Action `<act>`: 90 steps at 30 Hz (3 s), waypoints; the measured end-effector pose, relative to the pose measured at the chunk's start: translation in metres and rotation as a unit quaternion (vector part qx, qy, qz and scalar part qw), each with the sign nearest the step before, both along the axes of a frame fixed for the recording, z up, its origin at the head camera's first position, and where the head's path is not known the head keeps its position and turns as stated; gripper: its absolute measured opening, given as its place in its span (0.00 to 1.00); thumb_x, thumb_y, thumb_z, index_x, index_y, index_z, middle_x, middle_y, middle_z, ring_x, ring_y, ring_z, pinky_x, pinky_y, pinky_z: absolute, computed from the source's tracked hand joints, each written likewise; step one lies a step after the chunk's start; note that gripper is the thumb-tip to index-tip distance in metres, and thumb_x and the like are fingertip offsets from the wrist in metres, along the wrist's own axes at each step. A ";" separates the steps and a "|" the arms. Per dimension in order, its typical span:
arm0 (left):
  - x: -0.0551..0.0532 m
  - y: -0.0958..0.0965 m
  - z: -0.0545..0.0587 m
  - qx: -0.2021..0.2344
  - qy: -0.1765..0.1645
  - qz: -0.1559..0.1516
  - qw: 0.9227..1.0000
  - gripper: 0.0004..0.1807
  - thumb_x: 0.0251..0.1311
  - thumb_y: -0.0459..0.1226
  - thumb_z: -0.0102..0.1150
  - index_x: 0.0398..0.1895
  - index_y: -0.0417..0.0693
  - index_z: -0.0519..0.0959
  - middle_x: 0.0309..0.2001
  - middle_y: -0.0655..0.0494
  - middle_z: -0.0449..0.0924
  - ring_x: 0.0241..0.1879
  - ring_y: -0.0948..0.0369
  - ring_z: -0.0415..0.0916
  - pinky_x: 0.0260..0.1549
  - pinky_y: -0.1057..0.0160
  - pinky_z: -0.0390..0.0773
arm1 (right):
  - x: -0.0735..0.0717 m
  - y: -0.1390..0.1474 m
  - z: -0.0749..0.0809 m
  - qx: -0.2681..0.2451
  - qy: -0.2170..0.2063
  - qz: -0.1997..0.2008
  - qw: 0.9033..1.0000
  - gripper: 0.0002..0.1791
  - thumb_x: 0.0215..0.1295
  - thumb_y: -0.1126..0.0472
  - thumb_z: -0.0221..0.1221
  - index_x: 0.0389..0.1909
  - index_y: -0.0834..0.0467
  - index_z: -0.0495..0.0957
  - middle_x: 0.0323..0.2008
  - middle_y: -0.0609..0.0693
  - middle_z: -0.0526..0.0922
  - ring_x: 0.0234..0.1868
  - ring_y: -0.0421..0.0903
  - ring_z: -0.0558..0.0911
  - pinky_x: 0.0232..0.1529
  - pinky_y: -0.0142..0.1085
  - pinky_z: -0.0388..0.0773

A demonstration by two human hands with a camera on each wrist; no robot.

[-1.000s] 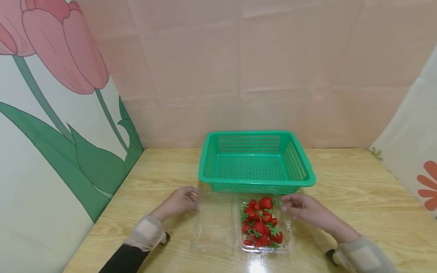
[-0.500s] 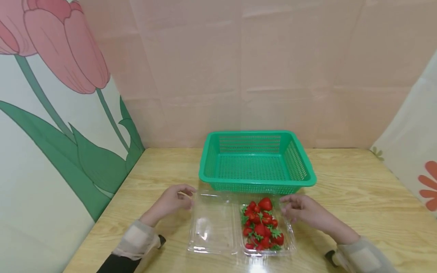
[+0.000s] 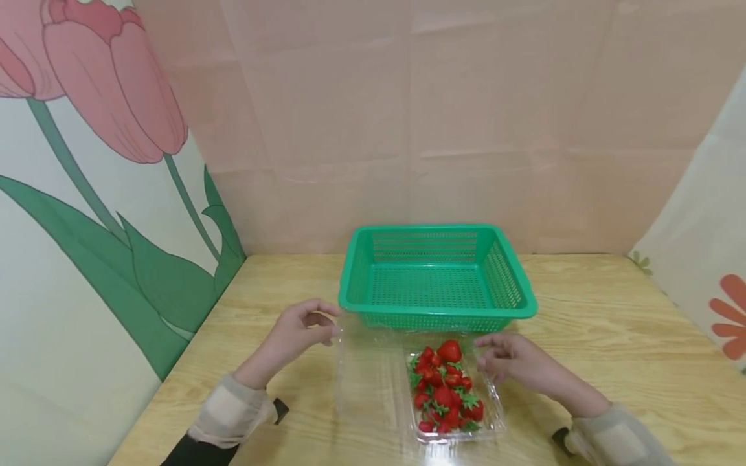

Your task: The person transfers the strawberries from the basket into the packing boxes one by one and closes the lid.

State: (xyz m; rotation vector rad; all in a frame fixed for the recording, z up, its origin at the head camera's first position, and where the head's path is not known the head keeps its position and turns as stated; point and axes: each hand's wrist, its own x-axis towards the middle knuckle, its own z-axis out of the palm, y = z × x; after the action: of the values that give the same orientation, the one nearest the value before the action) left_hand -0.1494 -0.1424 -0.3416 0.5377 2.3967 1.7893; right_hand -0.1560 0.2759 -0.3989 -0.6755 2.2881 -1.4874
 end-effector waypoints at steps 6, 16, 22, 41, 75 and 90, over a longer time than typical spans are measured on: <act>-0.006 0.024 0.005 0.016 0.099 -0.031 0.994 0.10 0.61 0.32 0.64 0.45 0.40 0.81 0.45 0.46 0.80 0.44 0.54 0.77 0.38 0.56 0.81 | 0.001 -0.002 0.001 -0.005 -0.007 0.003 1.000 0.26 0.69 0.67 0.56 0.59 0.81 0.62 0.35 0.64 0.81 0.31 0.49 0.82 0.33 0.44 0.82; -0.027 0.070 0.008 0.007 0.222 -0.106 0.969 0.08 0.61 0.31 0.63 0.43 0.44 0.82 0.50 0.51 0.78 0.52 0.59 0.72 0.50 0.52 0.75 | -0.001 -0.002 0.001 -0.006 -0.012 0.005 1.000 0.26 0.69 0.67 0.56 0.59 0.82 0.62 0.37 0.64 0.81 0.33 0.49 0.83 0.35 0.44 0.82; -0.037 0.103 0.008 -0.028 0.235 -0.158 0.959 0.10 0.62 0.35 0.64 0.46 0.45 0.82 0.52 0.55 0.77 0.54 0.63 0.71 0.51 0.57 0.74 | -0.001 -0.001 0.001 -0.003 -0.013 0.004 1.000 0.26 0.69 0.66 0.55 0.59 0.81 0.63 0.38 0.64 0.81 0.34 0.49 0.83 0.35 0.43 0.82; -0.040 0.161 -0.011 -0.187 0.257 -0.229 0.920 0.15 0.64 0.43 0.63 0.52 0.51 0.79 0.60 0.54 0.73 0.61 0.67 0.65 0.60 0.66 0.62 | -0.002 0.001 0.000 -0.002 -0.018 0.004 1.000 0.25 0.69 0.67 0.55 0.60 0.79 0.63 0.38 0.60 0.82 0.34 0.50 0.83 0.37 0.46 0.81; -0.046 0.169 -0.043 -0.330 0.281 -0.265 0.861 0.25 0.68 0.54 0.52 0.65 0.58 0.72 0.66 0.63 0.67 0.66 0.68 0.60 0.62 0.70 0.59 | -0.032 -0.018 0.004 0.028 -0.089 -0.069 0.993 0.23 0.75 0.50 0.49 0.46 0.69 0.75 0.30 0.52 0.76 0.33 0.47 0.78 0.35 0.43 0.81; -0.046 0.169 -0.045 -0.343 0.274 -0.260 0.860 0.25 0.68 0.56 0.52 0.66 0.62 0.71 0.67 0.61 0.66 0.66 0.68 0.60 0.62 0.68 0.61 | -0.040 -0.025 -0.004 0.002 -0.163 -0.127 0.979 0.13 0.68 0.57 0.50 0.32 0.63 0.78 0.28 0.50 0.74 0.29 0.43 0.75 0.31 0.35 0.77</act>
State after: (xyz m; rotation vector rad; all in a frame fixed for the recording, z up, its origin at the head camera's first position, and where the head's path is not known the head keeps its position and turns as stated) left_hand -0.1950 0.0261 -0.3866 1.5307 2.5923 0.5325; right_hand -0.1957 0.2508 -0.4025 -0.1242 2.1773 -1.5685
